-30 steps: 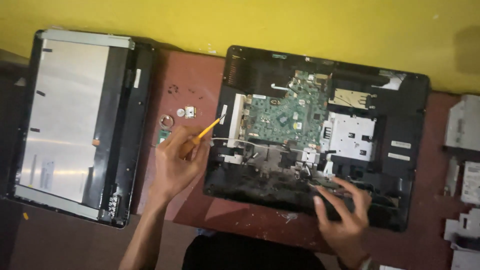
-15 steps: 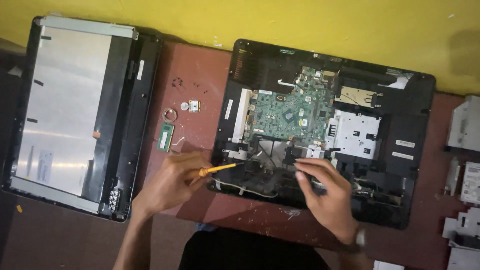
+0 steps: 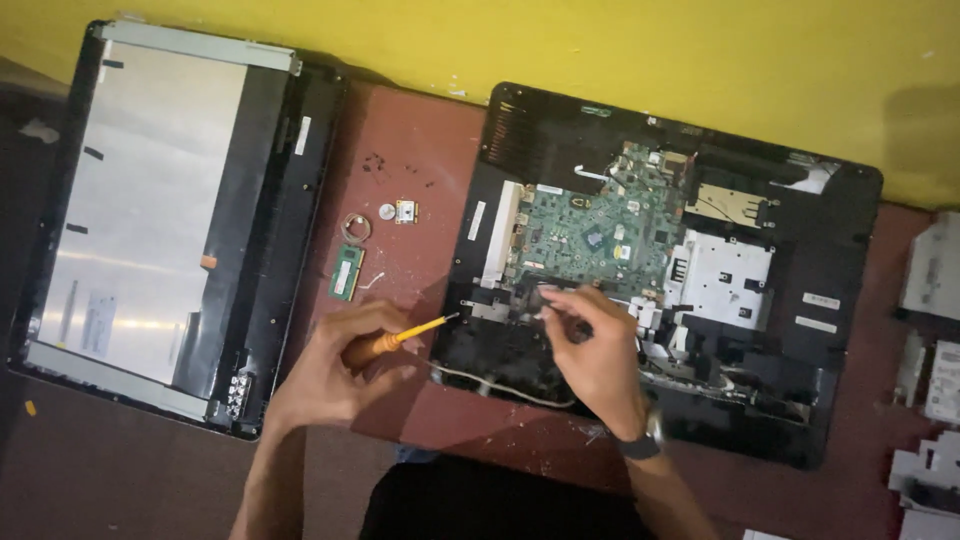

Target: Removing screws from a motherboard and disconnecting internal cables during computer disassembly.

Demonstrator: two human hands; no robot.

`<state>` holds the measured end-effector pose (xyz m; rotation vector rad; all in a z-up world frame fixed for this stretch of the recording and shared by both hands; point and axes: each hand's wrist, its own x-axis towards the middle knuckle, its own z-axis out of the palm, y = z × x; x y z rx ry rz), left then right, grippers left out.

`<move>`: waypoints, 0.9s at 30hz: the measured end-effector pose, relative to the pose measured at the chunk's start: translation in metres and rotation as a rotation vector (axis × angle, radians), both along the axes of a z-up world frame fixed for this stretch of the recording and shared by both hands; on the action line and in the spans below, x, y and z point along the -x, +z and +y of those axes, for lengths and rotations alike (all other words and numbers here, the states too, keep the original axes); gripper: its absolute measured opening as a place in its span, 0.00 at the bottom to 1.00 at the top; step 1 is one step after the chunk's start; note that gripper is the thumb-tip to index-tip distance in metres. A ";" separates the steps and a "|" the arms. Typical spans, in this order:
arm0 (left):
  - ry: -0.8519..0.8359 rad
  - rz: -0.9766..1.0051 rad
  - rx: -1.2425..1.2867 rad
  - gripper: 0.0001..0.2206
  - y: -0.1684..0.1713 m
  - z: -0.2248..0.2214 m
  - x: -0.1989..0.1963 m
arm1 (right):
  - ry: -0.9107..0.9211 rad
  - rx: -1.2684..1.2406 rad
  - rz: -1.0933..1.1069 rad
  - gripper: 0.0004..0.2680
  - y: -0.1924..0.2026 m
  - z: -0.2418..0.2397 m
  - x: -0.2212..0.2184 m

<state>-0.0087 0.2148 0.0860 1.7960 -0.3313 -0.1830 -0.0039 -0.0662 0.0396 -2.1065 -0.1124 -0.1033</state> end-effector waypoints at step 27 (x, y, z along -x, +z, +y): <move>0.415 -0.442 -0.428 0.17 -0.088 -0.097 -0.061 | -0.073 0.047 -0.201 0.05 -0.018 0.006 -0.002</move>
